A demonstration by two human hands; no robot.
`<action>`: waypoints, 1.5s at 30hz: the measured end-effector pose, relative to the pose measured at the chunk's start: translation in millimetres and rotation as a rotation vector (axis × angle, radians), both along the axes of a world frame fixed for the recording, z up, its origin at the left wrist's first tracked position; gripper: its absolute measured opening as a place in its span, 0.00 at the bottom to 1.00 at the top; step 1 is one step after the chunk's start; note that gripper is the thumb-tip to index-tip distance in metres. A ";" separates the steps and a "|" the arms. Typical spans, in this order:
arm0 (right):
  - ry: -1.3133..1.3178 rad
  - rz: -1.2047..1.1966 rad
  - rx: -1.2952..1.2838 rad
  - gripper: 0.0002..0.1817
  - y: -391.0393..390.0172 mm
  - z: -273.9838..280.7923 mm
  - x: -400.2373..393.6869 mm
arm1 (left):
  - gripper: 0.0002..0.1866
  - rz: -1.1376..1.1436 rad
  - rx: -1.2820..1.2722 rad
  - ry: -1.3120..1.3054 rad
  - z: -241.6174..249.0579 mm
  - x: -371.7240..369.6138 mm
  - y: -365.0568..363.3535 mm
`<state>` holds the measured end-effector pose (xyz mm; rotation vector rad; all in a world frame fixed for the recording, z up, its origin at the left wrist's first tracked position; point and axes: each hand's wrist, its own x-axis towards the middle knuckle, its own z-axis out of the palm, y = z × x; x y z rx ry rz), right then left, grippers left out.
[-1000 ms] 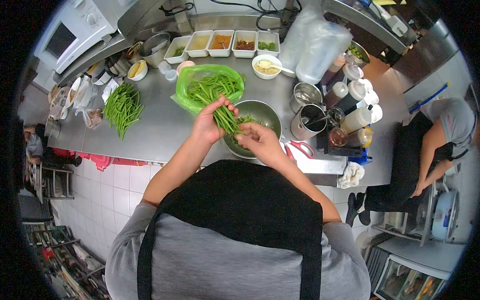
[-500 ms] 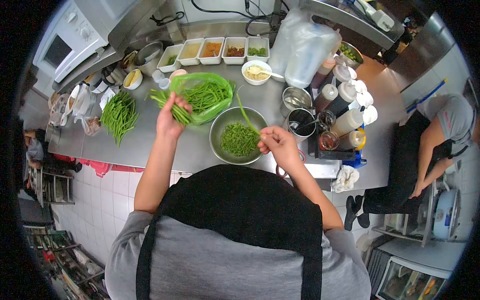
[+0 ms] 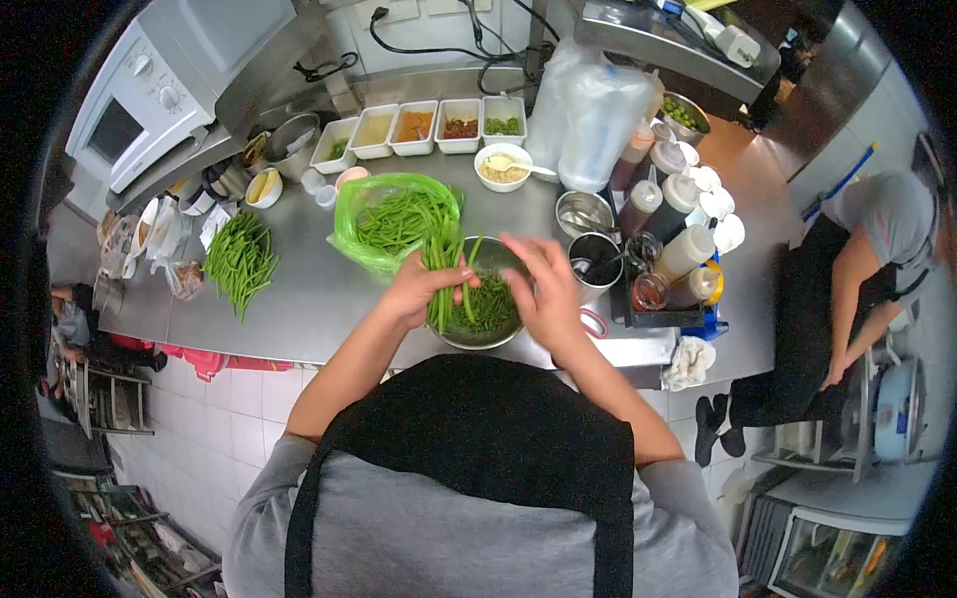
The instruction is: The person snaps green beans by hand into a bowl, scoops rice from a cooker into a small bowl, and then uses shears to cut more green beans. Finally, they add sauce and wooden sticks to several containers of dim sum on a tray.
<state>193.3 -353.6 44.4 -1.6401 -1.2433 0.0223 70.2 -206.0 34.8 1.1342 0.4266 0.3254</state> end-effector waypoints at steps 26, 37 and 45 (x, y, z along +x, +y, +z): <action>0.008 0.146 -0.110 0.11 28.3 2.1 -22.1 | 0.06 0.237 -0.191 -0.182 3.9 -17.5 28.1; 0.288 0.229 -0.132 0.03 48.9 -37.7 -23.8 | 0.09 0.284 0.079 -0.352 -8.5 -38.5 13.4; 1.126 0.370 0.100 0.02 78.5 -14.8 -29.9 | 0.11 0.366 0.424 -0.040 -13.8 -113.5 76.3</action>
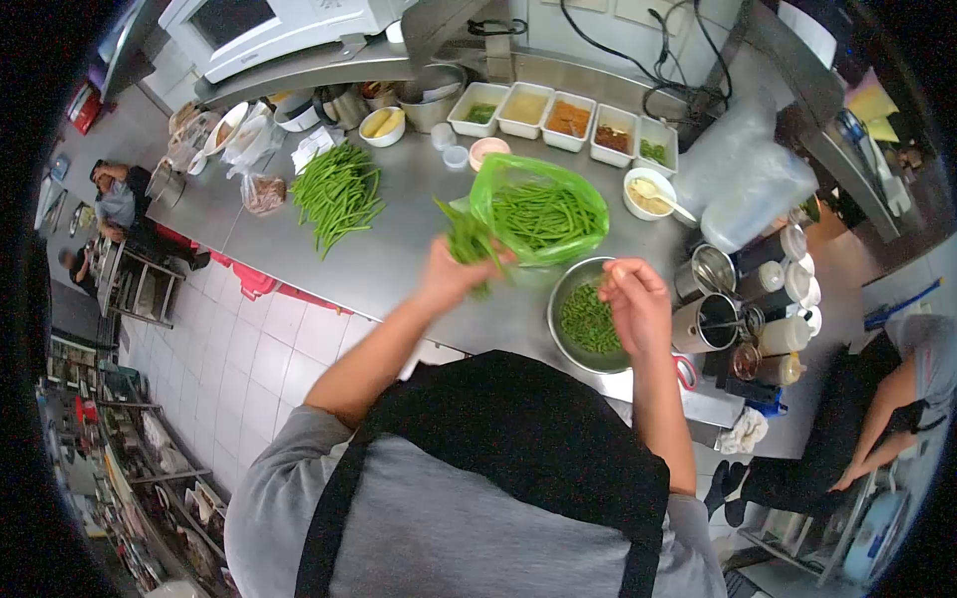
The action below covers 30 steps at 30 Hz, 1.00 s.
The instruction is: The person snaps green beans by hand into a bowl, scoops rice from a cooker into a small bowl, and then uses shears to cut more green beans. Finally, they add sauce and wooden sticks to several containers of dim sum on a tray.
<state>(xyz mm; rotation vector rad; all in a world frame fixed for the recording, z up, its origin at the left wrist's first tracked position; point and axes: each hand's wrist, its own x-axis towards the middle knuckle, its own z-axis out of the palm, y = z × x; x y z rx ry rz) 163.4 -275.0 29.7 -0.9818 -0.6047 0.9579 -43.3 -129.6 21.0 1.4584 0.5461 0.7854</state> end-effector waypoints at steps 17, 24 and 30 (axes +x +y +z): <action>-1.215 -0.139 -0.637 0.11 -19.4 -25.8 11.9 | 0.17 0.432 0.388 0.708 52.6 -131.8 270.3; -0.946 -0.255 -0.021 0.17 22.9 17.5 -43.9 | 0.12 -0.333 -0.652 -0.012 21.2 4.7 71.9; -1.074 -0.079 -0.040 0.19 16.1 34.0 -42.4 | 0.11 -0.726 -0.885 -0.057 -2.5 35.6 -38.1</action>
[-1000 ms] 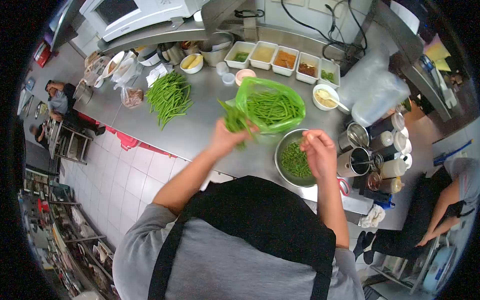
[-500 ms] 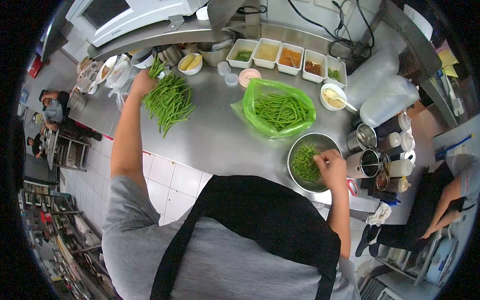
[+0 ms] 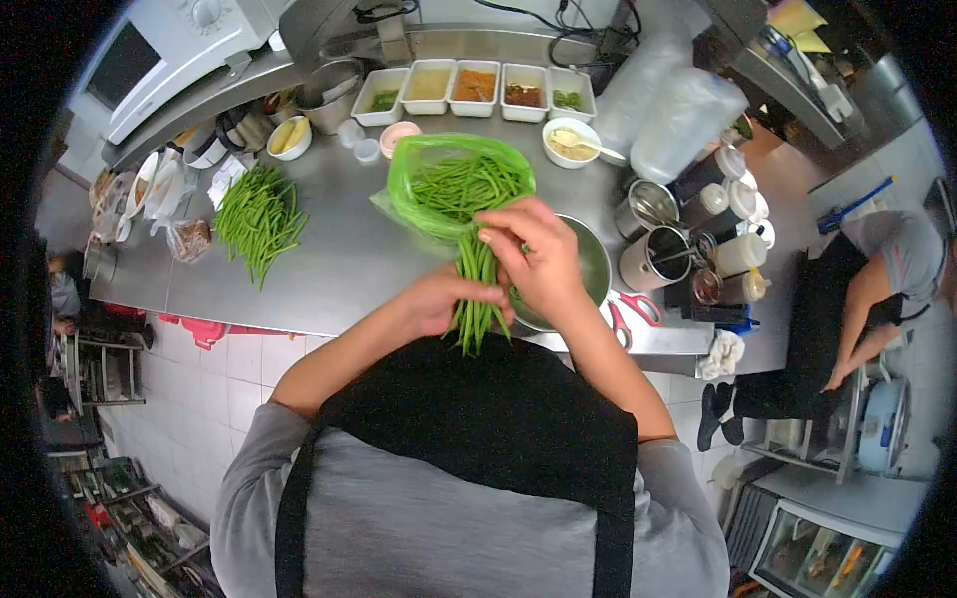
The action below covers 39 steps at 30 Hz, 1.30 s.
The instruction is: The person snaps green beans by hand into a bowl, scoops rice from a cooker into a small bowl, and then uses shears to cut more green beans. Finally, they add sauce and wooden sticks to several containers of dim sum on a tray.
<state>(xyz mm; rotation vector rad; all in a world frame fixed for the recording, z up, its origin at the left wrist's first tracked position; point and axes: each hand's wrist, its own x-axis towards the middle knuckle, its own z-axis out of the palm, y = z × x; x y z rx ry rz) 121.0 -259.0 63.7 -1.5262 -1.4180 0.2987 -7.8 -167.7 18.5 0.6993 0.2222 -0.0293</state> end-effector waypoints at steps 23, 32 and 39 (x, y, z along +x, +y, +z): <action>1.078 0.373 -0.120 0.42 -29.2 -23.3 47.5 | 0.19 -0.152 -0.206 -0.068 -5.7 29.5 -46.8; 0.232 0.439 -0.129 0.14 -33.2 -0.8 49.2 | 0.15 -0.131 -0.008 0.085 3.3 30.6 -56.1; -0.063 0.226 0.097 0.07 -44.6 45.7 58.7 | 0.13 -0.152 0.136 0.055 1.9 35.8 -54.8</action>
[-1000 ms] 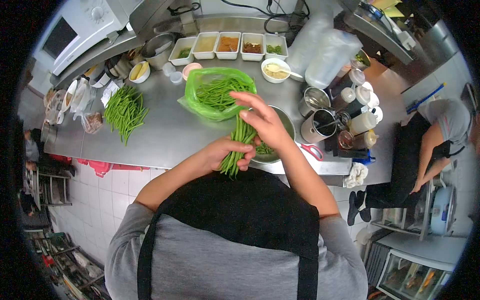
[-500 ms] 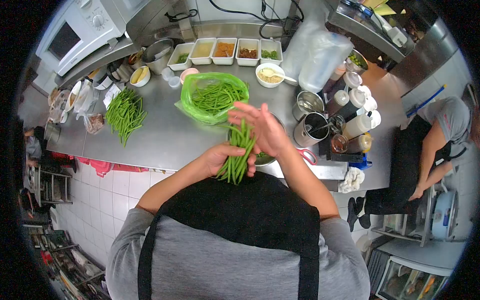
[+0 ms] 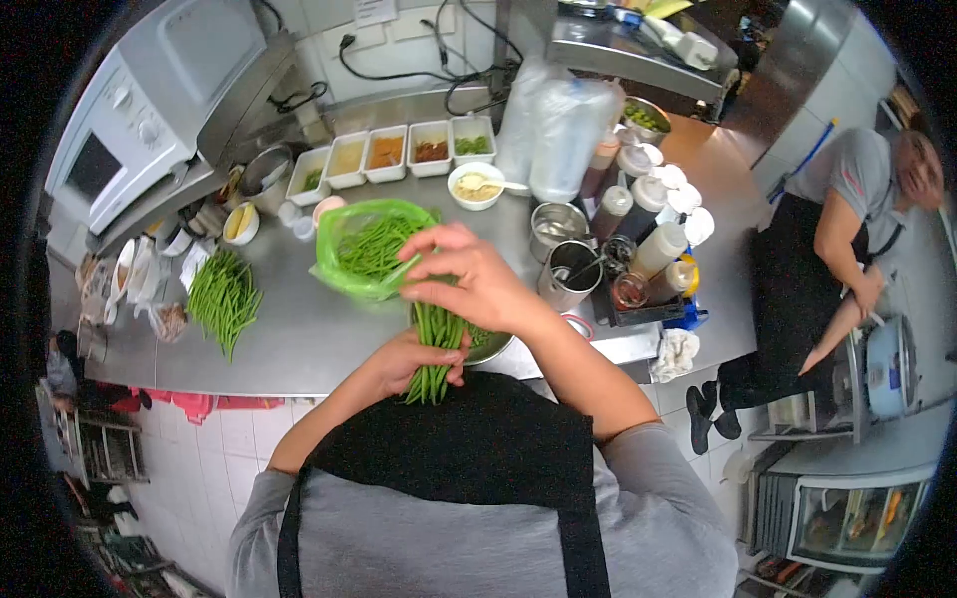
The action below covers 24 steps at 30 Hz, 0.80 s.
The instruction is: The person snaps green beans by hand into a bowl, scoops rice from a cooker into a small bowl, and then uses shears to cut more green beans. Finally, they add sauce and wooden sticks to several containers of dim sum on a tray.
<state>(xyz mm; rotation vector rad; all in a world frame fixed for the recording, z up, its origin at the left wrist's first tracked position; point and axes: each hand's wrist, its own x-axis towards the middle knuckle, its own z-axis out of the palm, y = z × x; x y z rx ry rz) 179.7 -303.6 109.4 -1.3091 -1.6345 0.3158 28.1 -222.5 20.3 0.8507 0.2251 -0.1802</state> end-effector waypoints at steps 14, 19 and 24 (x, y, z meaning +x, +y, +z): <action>0.704 -0.133 -0.049 0.06 -7.0 -22.7 23.8 | 0.12 0.489 0.311 -0.180 57.0 12.9 45.2; 0.798 -0.121 -0.078 0.07 -5.8 -50.9 13.8 | 0.11 0.489 0.493 -0.127 46.7 20.1 28.3; 0.139 -0.380 -0.178 0.09 -20.3 -46.0 20.1 | 0.11 0.577 0.582 -0.100 35.2 15.1 36.4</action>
